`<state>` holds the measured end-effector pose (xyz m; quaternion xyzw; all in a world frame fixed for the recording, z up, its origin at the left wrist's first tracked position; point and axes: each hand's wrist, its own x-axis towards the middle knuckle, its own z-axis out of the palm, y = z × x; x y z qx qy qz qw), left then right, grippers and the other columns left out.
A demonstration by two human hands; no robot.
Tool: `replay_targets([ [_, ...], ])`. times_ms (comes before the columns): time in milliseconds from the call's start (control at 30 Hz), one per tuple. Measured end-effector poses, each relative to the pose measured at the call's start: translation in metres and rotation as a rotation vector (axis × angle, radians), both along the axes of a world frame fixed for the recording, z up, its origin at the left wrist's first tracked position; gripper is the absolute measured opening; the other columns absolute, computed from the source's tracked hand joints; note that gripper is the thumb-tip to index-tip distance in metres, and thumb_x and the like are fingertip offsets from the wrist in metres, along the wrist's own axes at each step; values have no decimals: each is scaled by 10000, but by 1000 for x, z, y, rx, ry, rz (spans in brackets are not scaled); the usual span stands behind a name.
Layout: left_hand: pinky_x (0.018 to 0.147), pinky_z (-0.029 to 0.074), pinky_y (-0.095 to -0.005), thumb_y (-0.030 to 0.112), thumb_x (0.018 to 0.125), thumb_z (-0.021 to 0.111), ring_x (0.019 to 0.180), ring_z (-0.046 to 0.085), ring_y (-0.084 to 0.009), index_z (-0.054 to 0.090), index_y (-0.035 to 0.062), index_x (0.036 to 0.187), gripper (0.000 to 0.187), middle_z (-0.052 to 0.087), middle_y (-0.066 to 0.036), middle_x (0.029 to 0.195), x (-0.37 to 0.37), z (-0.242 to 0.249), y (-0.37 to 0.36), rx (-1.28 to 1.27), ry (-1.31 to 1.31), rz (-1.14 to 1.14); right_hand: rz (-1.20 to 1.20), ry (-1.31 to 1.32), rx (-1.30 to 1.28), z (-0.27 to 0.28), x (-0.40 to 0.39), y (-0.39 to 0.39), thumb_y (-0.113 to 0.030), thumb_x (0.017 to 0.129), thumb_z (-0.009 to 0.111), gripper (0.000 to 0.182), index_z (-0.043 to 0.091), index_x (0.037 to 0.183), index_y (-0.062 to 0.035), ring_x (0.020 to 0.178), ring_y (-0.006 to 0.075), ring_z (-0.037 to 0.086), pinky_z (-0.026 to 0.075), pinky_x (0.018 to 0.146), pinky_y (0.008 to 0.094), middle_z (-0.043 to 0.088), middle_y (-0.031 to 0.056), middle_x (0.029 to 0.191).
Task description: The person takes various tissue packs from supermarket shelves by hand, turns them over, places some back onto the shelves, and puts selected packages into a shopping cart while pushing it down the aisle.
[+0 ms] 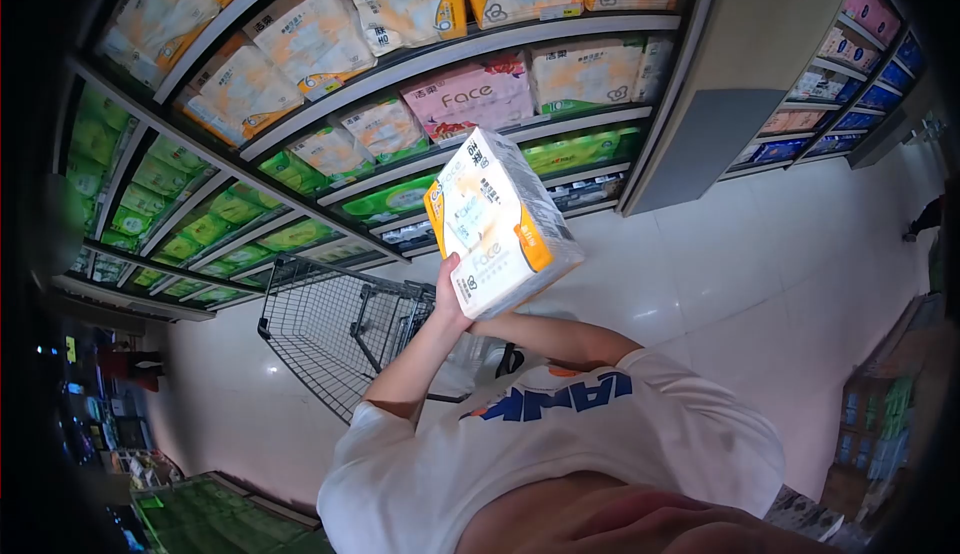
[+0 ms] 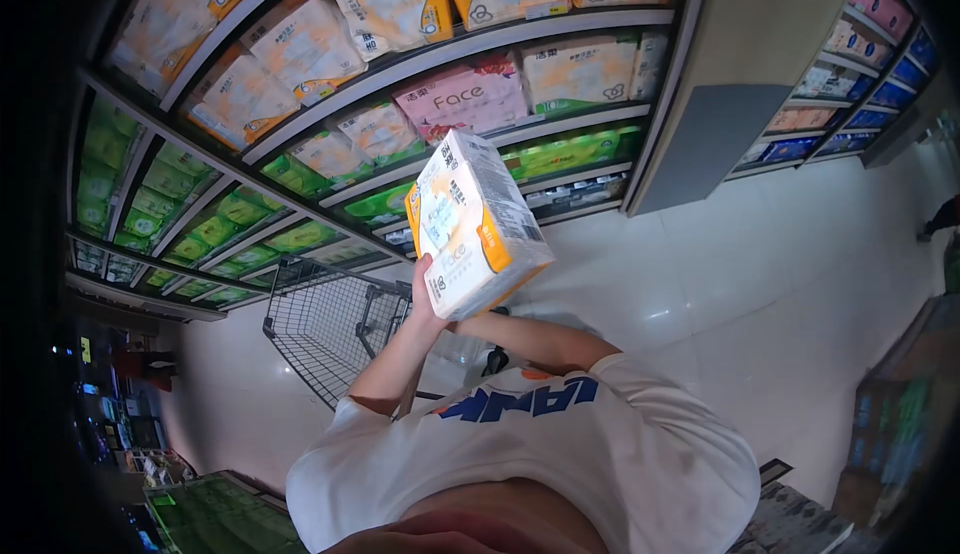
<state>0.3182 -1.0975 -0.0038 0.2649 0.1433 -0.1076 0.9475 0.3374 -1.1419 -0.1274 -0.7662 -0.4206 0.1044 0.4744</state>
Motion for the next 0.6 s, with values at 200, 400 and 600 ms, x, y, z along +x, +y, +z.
replay_targets([
  [200,968,457,-446,424,860,560,1165,540,-318,316,20,1405,721,496,-178,1330,3,6,-38,64,-192,183,-61,171,98,-5,17,-38,-375,847,582,425,583,1101,-34,1013,285,575,481,825,407,590,155,1141],
  [400,948,460,-339,116,696,728,1113,558,-237,314,-25,1354,791,526,-155,1233,52,75,-32,624,-436,224,-178,759,1251,-30,98,-87,-393,886,556,477,551,1198,-33,1044,264,572,481,837,399,585,135,1183],
  [600,943,447,-306,96,666,741,1093,566,-198,360,-34,1330,777,556,-146,1209,120,137,-15,799,-548,63,-225,781,903,177,221,-250,-439,987,355,552,330,1385,-58,1155,235,496,437,965,425,471,131,1309],
])
